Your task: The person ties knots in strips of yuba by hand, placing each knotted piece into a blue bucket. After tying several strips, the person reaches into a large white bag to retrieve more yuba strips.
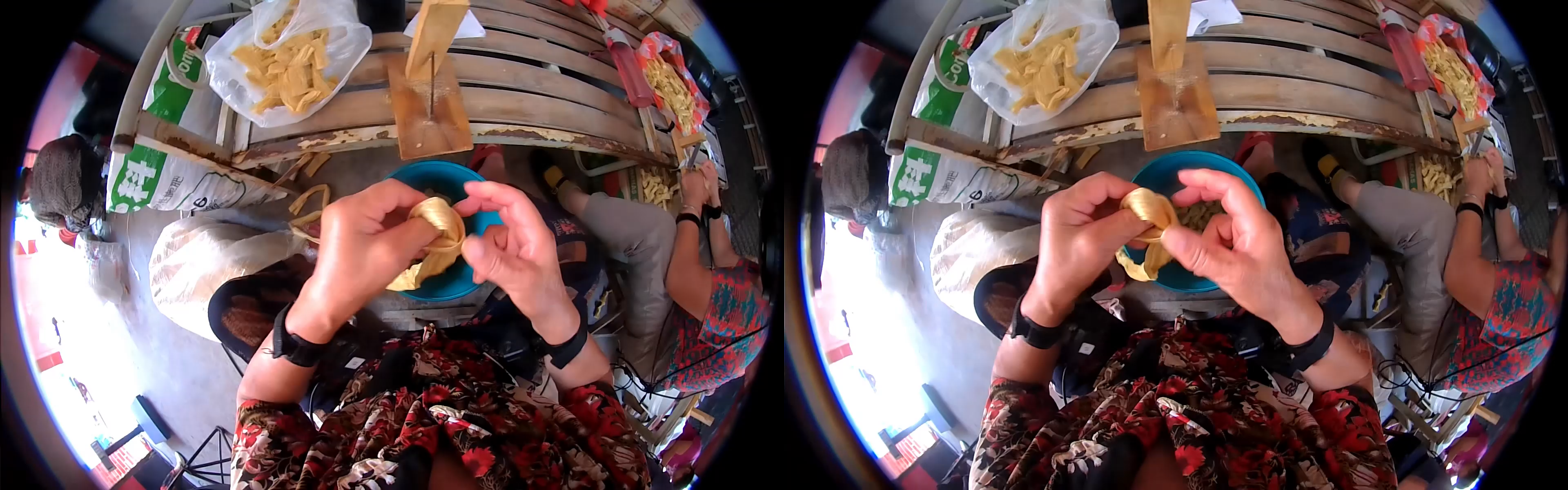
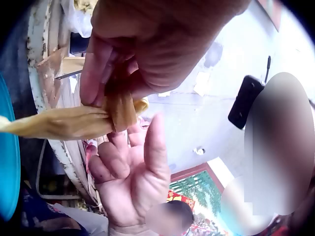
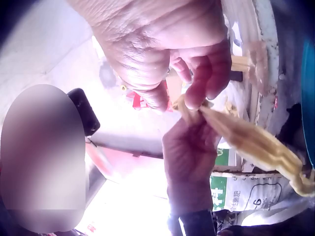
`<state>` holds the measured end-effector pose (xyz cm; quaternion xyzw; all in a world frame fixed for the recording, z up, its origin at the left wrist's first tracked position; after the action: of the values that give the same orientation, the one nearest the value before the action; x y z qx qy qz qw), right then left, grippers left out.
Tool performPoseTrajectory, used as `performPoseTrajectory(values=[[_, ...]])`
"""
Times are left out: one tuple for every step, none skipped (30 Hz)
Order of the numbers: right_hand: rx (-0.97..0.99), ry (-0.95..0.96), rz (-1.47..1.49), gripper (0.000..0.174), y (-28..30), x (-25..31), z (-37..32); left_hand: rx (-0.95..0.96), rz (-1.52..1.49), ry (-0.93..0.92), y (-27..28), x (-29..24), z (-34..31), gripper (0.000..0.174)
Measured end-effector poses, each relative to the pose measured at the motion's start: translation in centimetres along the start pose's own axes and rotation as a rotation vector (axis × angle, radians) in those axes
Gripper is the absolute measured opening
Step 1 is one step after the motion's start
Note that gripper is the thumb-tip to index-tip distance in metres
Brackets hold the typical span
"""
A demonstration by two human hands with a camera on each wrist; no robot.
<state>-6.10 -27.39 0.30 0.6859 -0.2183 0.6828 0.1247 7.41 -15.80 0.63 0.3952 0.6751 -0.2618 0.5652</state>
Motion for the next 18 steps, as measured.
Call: performPoseTrajectory(values=[[-0.028,-0.002,-0.026,0.047,-0.4,-0.2,-0.2,-0.059,0.133,-0.063,-0.1,0.0,-0.1,0.014],[-0.061,-0.003,-0.052,0.048,-1.0,-0.2,-0.3,-0.092,0.272,-0.096,-0.3,-0.4,-0.4,0.014],[-0.098,0.001,-0.083,0.049,-1.5,-0.3,-0.4,-0.09,0.279,-0.211,-0.5,0.1,-0.4,0.016],[-0.159,-0.01,-0.088,0.046,-1.8,-0.5,-0.4,-0.046,0.27,-0.248,-0.5,0.3,-0.5,0.019],[-0.174,-0.037,-0.041,0.045,-1.7,-0.7,-0.4,-0.003,0.257,-0.285,-0.5,0.4,-0.7,0.022],[-0.187,-0.067,0.008,0.044,-1.5,-1.0,-0.4,-0.002,0.13,-0.225,-0.7,1.0,-0.7,0.021],[-0.2,-0.095,0.059,0.043,-1.5,-1.4,-0.3,-0.002,0.006,-0.164,-0.8,1.7,-0.8,0.021],[-0.172,-0.159,0.24,0.044,-1.0,-1.9,-0.1,-0.003,-0.115,-0.104,-0.8,2.2,-0.8,0.02],[-0.119,-0.206,0.442,0.045,-1.1,-1.9,0.0,0.028,-0.222,0.046,-0.5,2.0,-0.5,0.019],[-0.065,-0.254,0.644,0.047,-1.4,-1.6,0.0,0.058,-0.329,0.199,0.2,1.6,-0.2,0.018],[-0.009,-0.306,0.848,0.049,-1.8,-1.5,-0.1,0.084,-0.436,0.356,0.6,1.5,-0.2,0.016],[0.024,-0.311,0.92,0.053,-2.3,-1.6,-0.1,0.079,-0.565,0.35,0.2,2.6,-0.2,0.014],[0.049,-0.28,0.861,0.054,-2.3,-1.5,0.1,0.136,-0.589,0.34,0.3,3.2,-0.1,0.016],[0.072,-0.259,0.801,0.055,-2.0,-1.4,0.0,0.191,-0.618,0.337,0.2,3.6,-0.2,0.019],[0.098,-0.247,0.739,0.056,-1.6,-1.3,-0.2,0.239,-0.654,0.337,0.1,3.9,-0.5,0.022],[0.156,-0.213,0.663,0.054,-1.3,-0.8,0.0,0.437,-0.78,0.428,0.2,3.1,-1.1,0.029],[0.129,-0.173,0.537,0.052,-1.3,-0.6,0.2,0.507,-0.777,0.439,0.5,3.3,-1.0,0.03],[0.102,-0.133,0.41,0.051,-1.6,-0.4,0.3,0.578,-0.775,0.449,0.6,3.6,-0.8,0.032]])
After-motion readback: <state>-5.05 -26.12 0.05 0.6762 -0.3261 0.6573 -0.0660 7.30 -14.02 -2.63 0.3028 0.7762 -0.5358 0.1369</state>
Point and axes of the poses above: each hand's wrist, its own z-axis towards the middle knuckle, its own y-axis out of the back of the hand, x = y × z, the point moved 2 cm from there along z, towards the middle knuckle, and after that the axes turned 5 degrees about y, right-handed, at the moved point
